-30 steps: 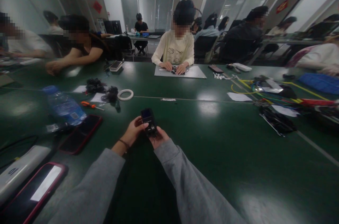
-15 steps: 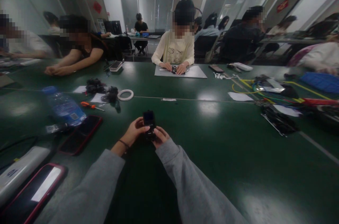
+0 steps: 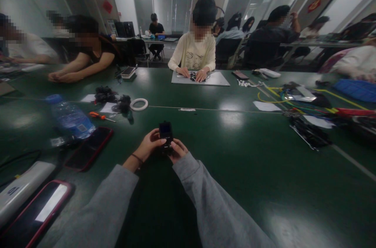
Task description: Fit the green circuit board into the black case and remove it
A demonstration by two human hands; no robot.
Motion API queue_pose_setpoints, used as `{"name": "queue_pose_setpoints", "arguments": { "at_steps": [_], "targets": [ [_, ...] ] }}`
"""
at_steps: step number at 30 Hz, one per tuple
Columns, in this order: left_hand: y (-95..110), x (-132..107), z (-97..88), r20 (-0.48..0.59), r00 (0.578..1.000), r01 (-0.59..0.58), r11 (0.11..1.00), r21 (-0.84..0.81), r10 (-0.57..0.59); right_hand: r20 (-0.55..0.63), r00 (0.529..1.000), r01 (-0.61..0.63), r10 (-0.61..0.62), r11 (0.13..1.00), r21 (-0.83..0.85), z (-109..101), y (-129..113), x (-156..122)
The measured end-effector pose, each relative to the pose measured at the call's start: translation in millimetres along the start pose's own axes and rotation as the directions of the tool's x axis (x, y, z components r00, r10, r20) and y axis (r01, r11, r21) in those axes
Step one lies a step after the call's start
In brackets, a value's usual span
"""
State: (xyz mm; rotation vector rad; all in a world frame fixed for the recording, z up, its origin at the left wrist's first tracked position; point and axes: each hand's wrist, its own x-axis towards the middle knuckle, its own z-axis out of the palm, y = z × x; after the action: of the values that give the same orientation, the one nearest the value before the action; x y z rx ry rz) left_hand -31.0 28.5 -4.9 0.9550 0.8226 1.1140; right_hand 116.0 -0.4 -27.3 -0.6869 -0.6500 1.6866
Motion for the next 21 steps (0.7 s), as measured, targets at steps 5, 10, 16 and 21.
{"name": "queue_pose_setpoints", "arguments": {
  "at_steps": [5,10,16,21],
  "targets": [
    [-1.4,0.9,-0.2,-0.004,1.0,-0.008,1.0,-0.003,0.008,0.008,0.999,-0.042,0.042,0.999,0.032,-1.4,-1.0,0.8],
    [-1.7,0.5,0.2,0.0,1.0,-0.001,1.0,-0.009,0.001,-0.022,0.999,-0.034,0.035,0.998,0.053,0.5,0.7,1.3],
    [-2.1,1.4,0.5,-0.024,1.0,0.019,1.0,-0.017,-0.02,-0.064,0.998,0.003,-0.002,1.0,0.025,0.3,5.4,1.9],
    [-2.5,1.9,1.2,-0.028,1.0,0.002,1.0,-0.022,-0.002,-0.017,1.0,-0.008,0.008,0.999,-0.032,2.3,3.1,0.8]
  ]
}}
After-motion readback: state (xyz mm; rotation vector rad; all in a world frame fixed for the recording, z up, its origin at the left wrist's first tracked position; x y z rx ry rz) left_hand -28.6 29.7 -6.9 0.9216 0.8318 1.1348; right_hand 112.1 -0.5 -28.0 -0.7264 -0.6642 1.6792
